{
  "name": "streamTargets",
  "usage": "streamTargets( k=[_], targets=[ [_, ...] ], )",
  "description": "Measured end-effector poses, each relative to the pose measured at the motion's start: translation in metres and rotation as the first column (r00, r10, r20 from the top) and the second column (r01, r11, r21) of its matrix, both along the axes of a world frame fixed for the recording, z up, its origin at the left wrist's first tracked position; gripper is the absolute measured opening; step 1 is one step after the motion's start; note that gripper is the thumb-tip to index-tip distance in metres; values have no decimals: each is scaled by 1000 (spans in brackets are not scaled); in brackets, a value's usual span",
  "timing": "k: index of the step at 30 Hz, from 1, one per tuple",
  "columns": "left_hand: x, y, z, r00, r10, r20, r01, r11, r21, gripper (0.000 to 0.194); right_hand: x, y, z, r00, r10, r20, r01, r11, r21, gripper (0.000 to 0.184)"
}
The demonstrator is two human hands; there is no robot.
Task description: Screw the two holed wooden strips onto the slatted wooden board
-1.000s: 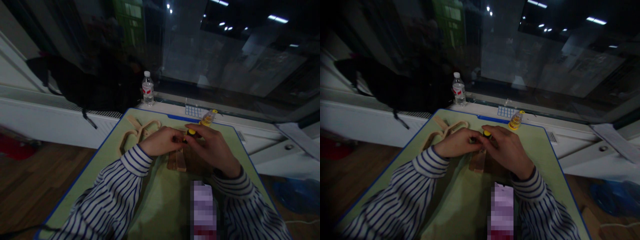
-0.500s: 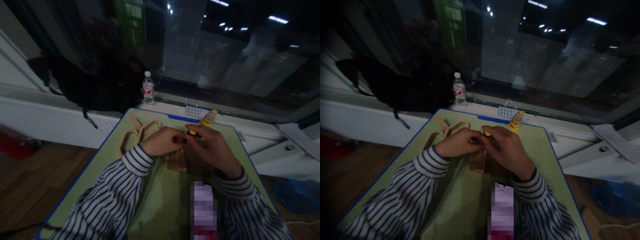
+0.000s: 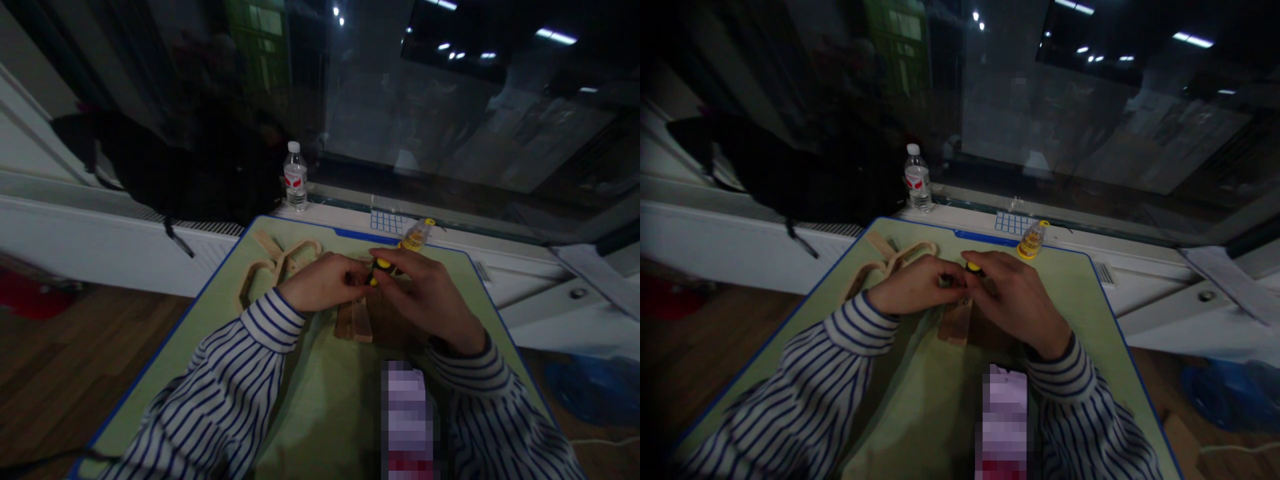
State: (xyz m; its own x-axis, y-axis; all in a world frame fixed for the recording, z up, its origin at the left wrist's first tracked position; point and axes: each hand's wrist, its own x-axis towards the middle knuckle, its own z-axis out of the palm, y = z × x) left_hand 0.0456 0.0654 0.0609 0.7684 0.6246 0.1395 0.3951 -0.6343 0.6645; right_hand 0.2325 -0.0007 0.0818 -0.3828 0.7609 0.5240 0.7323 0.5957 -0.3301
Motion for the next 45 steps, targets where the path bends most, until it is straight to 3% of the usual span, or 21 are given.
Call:
streamTargets(
  k=[10,19,32,45],
  targets=[
    [0,1,-3,999,32,18,-33,999,20,17,-1,0,0,999,-45,15,45,999,14,33],
    [0,1,-1,1000,9,-11,-9,1000,19,18,0,0,1,999,29,24,-29,999,16,34],
    [1,3,-4,1000,16,6,-17,1000,14,21,0,3,-4,997,-70,13,70,997,31,33],
    [0,0,-2,1000,3,-4,-3,1000,20,17,-2,1,-4,999,-35,-7,36,999,33,32]
  ],
)
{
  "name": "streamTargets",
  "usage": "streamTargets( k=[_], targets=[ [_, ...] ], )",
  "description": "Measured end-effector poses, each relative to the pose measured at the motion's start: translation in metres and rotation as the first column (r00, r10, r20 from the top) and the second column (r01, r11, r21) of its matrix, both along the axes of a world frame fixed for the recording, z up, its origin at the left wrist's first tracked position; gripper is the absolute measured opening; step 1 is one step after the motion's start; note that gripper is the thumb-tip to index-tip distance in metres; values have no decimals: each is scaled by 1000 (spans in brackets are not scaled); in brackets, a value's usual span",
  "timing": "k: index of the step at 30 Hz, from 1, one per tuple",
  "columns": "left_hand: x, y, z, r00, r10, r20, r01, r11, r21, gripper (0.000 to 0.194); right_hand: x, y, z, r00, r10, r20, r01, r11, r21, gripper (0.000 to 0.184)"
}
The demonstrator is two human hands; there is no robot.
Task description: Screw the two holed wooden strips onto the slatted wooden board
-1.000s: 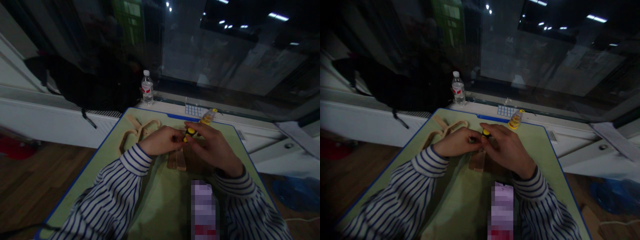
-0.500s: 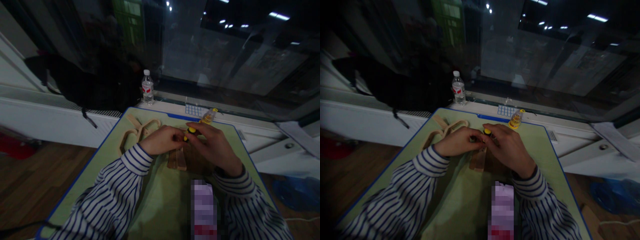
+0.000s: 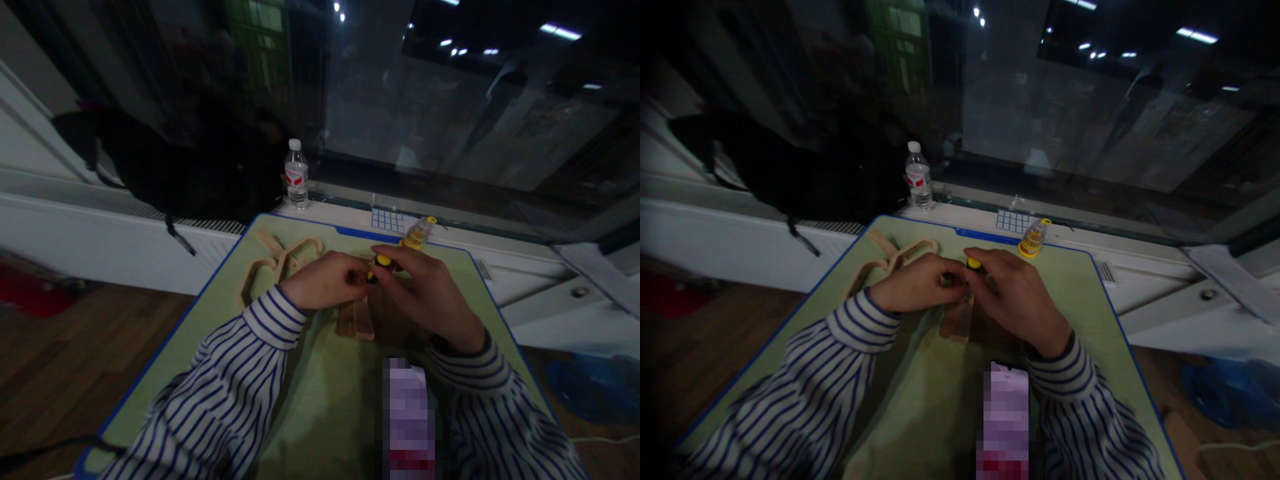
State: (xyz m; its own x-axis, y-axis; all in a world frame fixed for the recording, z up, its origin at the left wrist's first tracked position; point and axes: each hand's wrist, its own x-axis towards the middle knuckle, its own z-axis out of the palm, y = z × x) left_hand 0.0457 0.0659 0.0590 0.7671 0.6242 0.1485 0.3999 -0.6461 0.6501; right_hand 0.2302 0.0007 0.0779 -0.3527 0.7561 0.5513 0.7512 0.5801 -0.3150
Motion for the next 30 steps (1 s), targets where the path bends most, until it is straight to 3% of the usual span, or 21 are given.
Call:
streamTargets(
  k=[8,18,30],
  targets=[
    [1,2,-3,1000,9,13,-8,1000,-6,18,-4,1,-2,998,-55,1,55,998,22,30],
    [-1,1,1,1000,-7,-18,7,1000,1,19,-4,-2,3,1000,6,-15,-7,999,-35,31],
    [1,1,-3,999,23,37,-22,999,-39,17,-4,1,0,996,-77,-41,78,997,13,25]
  ],
)
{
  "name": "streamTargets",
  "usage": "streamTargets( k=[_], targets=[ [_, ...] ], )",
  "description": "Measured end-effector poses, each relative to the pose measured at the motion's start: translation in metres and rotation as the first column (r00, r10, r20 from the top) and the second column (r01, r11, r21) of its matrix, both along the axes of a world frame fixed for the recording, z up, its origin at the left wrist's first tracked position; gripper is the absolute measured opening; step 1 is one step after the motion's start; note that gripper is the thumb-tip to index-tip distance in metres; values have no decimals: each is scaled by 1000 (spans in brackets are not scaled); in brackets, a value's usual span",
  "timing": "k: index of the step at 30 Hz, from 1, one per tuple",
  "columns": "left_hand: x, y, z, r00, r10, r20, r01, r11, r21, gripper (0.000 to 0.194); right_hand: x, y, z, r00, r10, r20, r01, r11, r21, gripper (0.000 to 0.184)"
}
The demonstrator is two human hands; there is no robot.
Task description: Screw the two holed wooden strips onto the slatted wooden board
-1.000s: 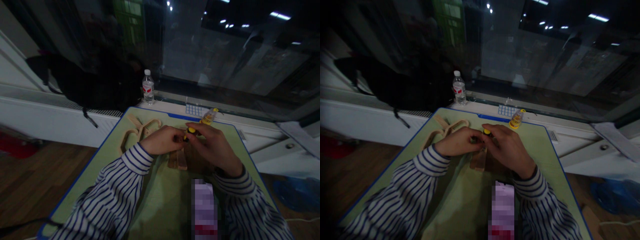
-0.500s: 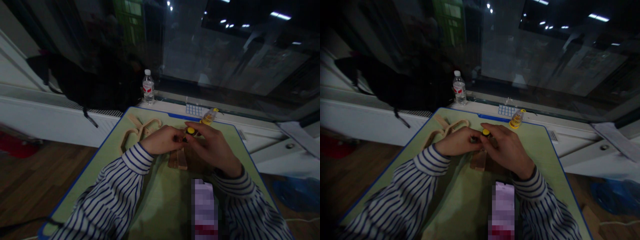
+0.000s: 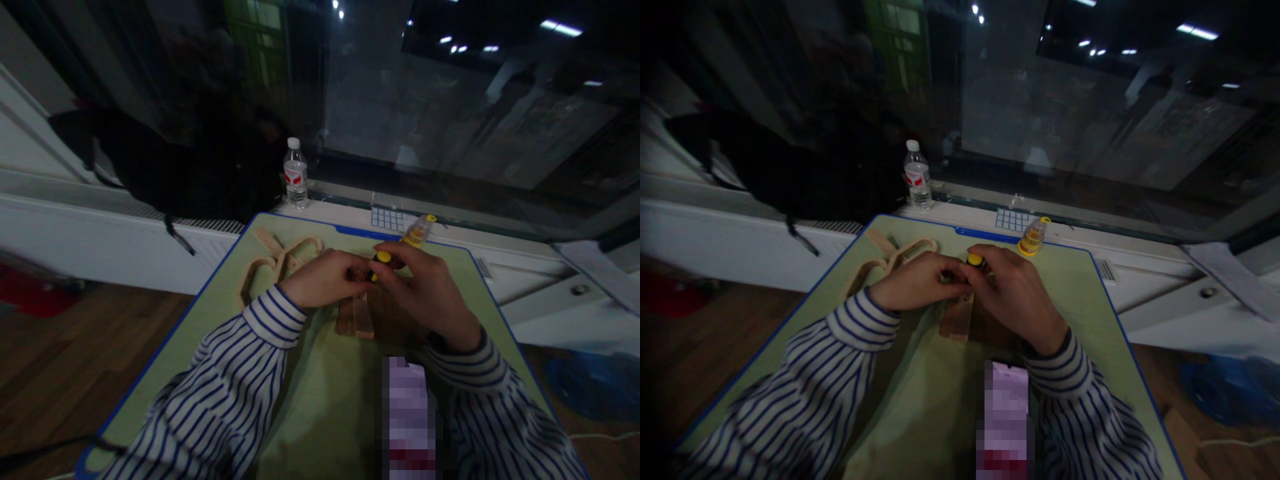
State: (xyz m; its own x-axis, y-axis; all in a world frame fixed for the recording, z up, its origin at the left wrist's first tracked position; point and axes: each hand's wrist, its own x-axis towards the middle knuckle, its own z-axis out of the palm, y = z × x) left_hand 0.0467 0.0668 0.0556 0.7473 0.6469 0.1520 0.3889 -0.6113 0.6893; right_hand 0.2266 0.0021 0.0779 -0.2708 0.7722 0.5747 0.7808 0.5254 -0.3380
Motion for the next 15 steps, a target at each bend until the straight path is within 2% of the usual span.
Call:
streamTargets(
  k=[9,15],
  targets=[
    [-2,1,4,999,-23,-47,24,999,33,21,3,-3,1,999,49,20,-48,998,-51,36],
    [-2,0,3,999,-22,-39,23,1000,20,18,3,-2,1,997,69,31,-67,996,-58,32]
  ],
)
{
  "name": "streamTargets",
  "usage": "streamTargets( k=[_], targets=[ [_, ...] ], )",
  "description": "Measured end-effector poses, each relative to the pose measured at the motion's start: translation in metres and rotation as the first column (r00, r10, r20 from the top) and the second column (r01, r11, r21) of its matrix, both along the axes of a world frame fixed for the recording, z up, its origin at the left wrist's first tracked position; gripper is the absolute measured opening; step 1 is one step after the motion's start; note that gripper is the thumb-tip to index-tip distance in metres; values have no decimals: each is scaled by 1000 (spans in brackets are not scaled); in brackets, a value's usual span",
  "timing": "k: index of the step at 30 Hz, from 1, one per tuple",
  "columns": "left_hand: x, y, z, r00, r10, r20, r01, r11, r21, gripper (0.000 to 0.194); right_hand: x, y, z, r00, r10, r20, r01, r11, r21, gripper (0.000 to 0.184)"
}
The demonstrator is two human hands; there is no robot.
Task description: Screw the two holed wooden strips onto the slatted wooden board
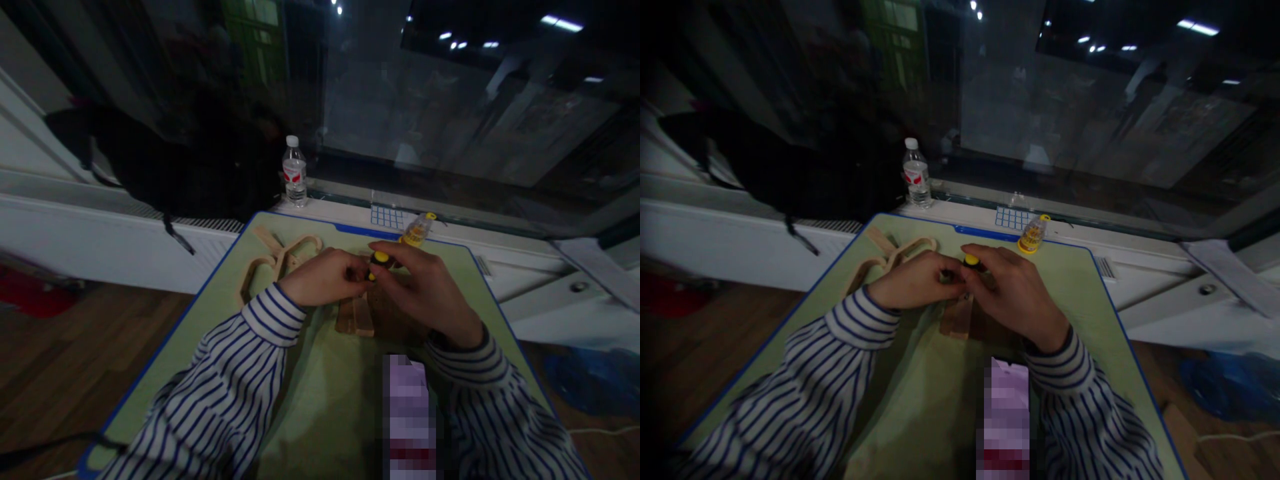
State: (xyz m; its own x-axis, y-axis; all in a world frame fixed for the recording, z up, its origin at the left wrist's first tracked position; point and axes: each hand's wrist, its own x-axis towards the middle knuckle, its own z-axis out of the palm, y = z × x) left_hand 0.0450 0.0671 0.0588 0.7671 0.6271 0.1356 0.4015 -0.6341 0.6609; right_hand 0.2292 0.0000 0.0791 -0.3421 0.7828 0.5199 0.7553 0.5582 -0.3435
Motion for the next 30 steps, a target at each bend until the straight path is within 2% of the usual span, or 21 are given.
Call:
streamTargets(
  k=[11,21,30],
  targets=[
    [1,2,-5,999,12,29,-12,1000,-2,24,-2,2,-1,995,-96,4,96,995,10,29],
    [0,0,1,1000,3,-23,-3,1000,9,22,0,0,-1,1000,-24,5,24,1000,5,33],
    [1,2,-5,1000,9,25,-9,1000,2,17,-3,2,-2,995,-95,-3,95,995,-15,30]
  ],
)
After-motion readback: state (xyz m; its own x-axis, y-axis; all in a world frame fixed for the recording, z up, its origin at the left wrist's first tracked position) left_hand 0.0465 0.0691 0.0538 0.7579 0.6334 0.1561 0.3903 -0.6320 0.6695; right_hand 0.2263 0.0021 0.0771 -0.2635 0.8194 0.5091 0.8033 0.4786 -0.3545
